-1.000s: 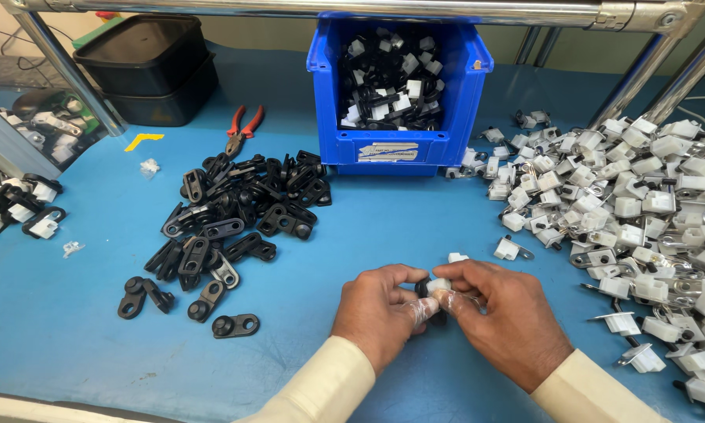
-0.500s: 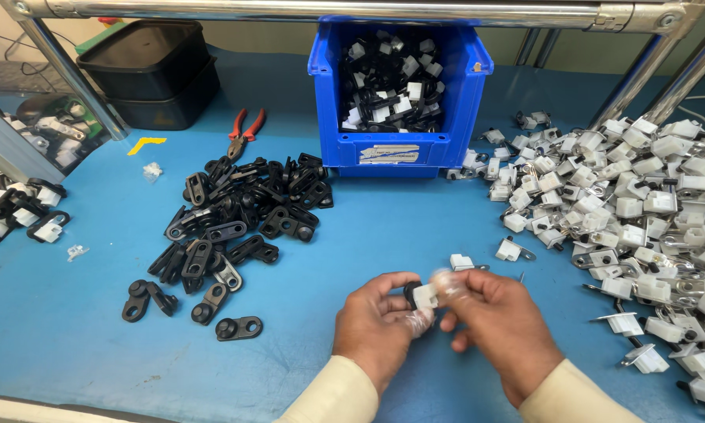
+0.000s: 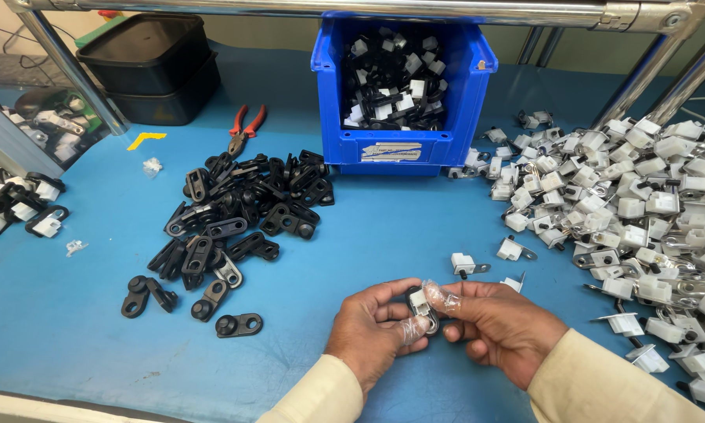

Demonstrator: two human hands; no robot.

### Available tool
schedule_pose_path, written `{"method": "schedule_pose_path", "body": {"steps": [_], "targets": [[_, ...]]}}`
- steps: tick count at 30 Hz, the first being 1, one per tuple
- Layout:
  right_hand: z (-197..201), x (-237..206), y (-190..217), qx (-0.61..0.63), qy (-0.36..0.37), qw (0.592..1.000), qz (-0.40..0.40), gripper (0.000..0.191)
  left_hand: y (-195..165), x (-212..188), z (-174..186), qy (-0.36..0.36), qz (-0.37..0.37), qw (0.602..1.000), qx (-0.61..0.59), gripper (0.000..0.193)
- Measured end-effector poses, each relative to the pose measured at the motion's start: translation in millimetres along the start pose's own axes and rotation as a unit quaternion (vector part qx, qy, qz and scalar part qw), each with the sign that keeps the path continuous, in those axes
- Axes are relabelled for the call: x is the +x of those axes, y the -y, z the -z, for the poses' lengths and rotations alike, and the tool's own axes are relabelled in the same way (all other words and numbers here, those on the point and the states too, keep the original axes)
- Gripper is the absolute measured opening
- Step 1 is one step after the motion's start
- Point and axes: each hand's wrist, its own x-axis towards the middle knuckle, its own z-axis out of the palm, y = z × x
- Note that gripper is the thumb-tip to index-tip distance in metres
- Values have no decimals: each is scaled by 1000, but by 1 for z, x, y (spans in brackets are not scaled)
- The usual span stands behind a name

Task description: The person picks black plastic link plates and white plastic clip components from the workbench, presses the clips onto the plates by hand to assemble them, and places the finished assemblies with the pile of black plates on the left side of the bench, repeating the cycle.

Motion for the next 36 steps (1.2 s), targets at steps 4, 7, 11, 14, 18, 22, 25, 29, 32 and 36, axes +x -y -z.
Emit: {"method": "schedule_pose_path", "body": {"steps": [4,7,11,14,18,22,25,29,32,36], "targets": [[0,0,-6,10,-9,1000,1,21,4,2,4,21,-15,999,-20,51],[-1,3,-6,-25,-5,1000,9,22,6,5,3,25,-5,1000,-5,51],[-8,7,-6,-61,-61,996,18,21,9,5,-2,8,-15,1000,27,45],[-17,0,-10,-23,-73,996,54,25,8,3,-6,-35,-15,998,42,41],[-25,-16,-21,2,-93,989,118,33,4,-1,-10,-68,-9,997,37,40],[-20,-17,-25,11,-83,994,67,27,-1,-4,-9,-41,-13,999,27,44],[-15,-12,-27,9,-58,994,87,23,1,-4,-10,-43,-24,997,62,43],[-23,-1,-30,34,-119,988,92,23,6,-1,-15,-68,-33,994,78,42],[-27,-4,-30,54,-133,985,98,34,9,1,-14,-72,-38,995,60,42],[-23,-17,-32,11,-114,990,86,27,12,3,-9,-44,-52,997,-33,43]]}}
